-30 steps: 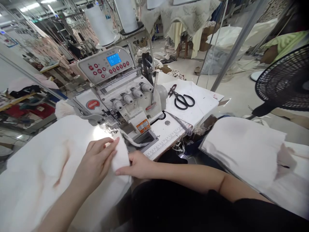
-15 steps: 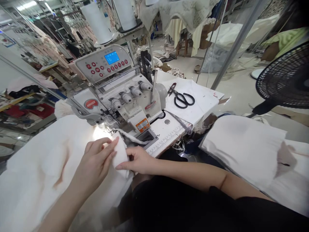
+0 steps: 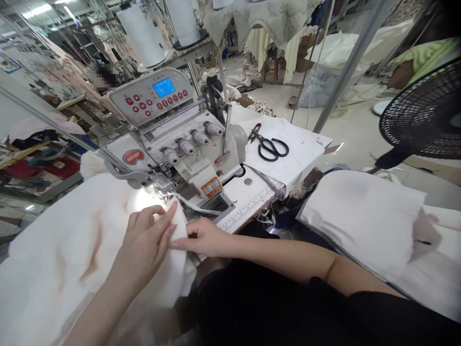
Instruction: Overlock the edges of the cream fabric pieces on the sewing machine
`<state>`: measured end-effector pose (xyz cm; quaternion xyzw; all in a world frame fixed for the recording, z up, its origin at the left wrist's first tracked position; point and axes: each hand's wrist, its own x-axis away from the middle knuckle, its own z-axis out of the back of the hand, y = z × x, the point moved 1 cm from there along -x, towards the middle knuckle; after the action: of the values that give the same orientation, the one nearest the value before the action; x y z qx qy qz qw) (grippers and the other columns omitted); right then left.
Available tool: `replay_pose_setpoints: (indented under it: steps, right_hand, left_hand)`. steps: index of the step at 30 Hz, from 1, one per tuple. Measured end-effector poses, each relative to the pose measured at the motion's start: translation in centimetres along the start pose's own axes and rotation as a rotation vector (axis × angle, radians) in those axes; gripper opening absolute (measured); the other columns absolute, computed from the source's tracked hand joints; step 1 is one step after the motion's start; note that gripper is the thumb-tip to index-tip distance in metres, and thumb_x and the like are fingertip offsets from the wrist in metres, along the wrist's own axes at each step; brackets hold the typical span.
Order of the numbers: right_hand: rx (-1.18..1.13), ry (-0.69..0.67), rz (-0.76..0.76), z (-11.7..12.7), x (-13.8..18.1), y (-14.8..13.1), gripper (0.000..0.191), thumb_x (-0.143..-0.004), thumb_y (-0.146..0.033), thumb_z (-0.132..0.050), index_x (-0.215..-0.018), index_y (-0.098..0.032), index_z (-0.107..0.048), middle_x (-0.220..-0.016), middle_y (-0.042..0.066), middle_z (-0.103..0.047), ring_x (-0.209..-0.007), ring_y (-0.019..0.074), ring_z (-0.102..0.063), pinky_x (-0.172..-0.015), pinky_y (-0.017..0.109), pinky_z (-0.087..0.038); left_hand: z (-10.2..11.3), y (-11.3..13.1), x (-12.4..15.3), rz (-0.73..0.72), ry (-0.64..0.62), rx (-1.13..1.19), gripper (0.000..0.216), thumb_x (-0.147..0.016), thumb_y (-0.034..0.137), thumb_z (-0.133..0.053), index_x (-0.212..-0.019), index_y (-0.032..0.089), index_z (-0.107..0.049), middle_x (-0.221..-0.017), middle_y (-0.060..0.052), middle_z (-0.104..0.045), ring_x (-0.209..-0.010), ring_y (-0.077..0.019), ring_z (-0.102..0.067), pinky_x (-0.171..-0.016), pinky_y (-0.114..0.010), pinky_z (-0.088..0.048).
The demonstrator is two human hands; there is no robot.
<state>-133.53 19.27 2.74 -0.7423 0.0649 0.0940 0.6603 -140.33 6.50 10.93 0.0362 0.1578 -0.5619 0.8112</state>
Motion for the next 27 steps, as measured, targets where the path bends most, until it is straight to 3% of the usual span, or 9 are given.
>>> replay_pose_setpoints:
  steps: [4,10,17,22,25,27]
  right_hand:
    - [0.000,0.077,0.076,0.4,-0.3,-0.4,0.043,-0.068,-0.051,-0.067,-0.057,-0.012,-0.052,-0.061,-0.002,-0.045,-0.062,0.0094,-0.040,-0.056,0.021,-0.032]
    - [-0.210,0.110,0.041,0.4,-0.3,-0.1,0.045,-0.063,-0.053,-0.070,-0.067,-0.013,-0.051,-0.064,-0.003,-0.043,-0.061,0.0087,-0.038,-0.056,0.021,-0.032]
    - [-0.144,0.029,0.016,0.2,-0.1,0.1,0.041,-0.070,-0.049,-0.065,-0.061,-0.013,-0.048,-0.061,-0.003,-0.042,-0.059,0.0084,-0.037,-0.056,0.022,-0.033]
    - [-0.169,0.111,0.046,1.2,-0.6,-0.4,0.039,-0.073,-0.044,-0.063,-0.059,-0.014,-0.043,-0.058,-0.004,-0.037,-0.057,0.0074,-0.034,-0.054,0.021,-0.029]
    - [-0.080,0.167,0.114,1.2,-0.7,-0.4,0.032,-0.074,-0.040,-0.063,-0.064,-0.013,-0.048,-0.065,-0.003,-0.042,-0.061,0.0084,-0.038,-0.058,0.022,-0.032]
    - [0.012,0.137,0.139,0.6,-0.4,-0.2,0.027,-0.073,-0.038,-0.064,-0.069,-0.012,-0.055,-0.072,-0.001,-0.048,-0.068,0.0104,-0.044,-0.064,0.023,-0.036]
  left_hand:
    - [0.2,0.1,0.1,-0.028,0.023,0.047,0.038,-0.089,0.019,-0.043,-0.126,0.013,-0.049,-0.100,-0.011,-0.048,-0.086,-0.0212,-0.043,-0.078,-0.035,-0.035]
    - [0.3,0.3,0.0,-0.017,0.007,0.084,0.036,-0.089,0.019,-0.043,-0.124,0.015,-0.051,-0.101,-0.010,-0.048,-0.084,-0.0200,-0.042,-0.077,-0.034,-0.034]
    - [0.4,0.4,-0.1,0.073,-0.047,0.089,0.038,-0.091,0.027,-0.037,-0.124,0.019,-0.052,-0.102,-0.011,-0.048,-0.087,-0.0225,-0.043,-0.079,-0.038,-0.035]
    - [0.3,0.6,-0.5,0.105,-0.042,0.136,0.039,-0.092,0.031,-0.035,-0.124,0.018,-0.053,-0.100,-0.011,-0.049,-0.086,-0.0221,-0.044,-0.079,-0.039,-0.035]
    - [0.1,0.5,-0.8,0.130,-0.065,0.147,0.042,-0.092,0.032,-0.033,-0.127,0.017,-0.051,-0.101,-0.012,-0.049,-0.090,-0.0237,-0.044,-0.080,-0.041,-0.035]
    - [0.2,0.4,-0.8,0.148,-0.053,0.178,0.040,-0.092,0.031,-0.033,-0.125,0.019,-0.052,-0.102,-0.011,-0.050,-0.094,-0.0239,-0.044,-0.081,-0.042,-0.036]
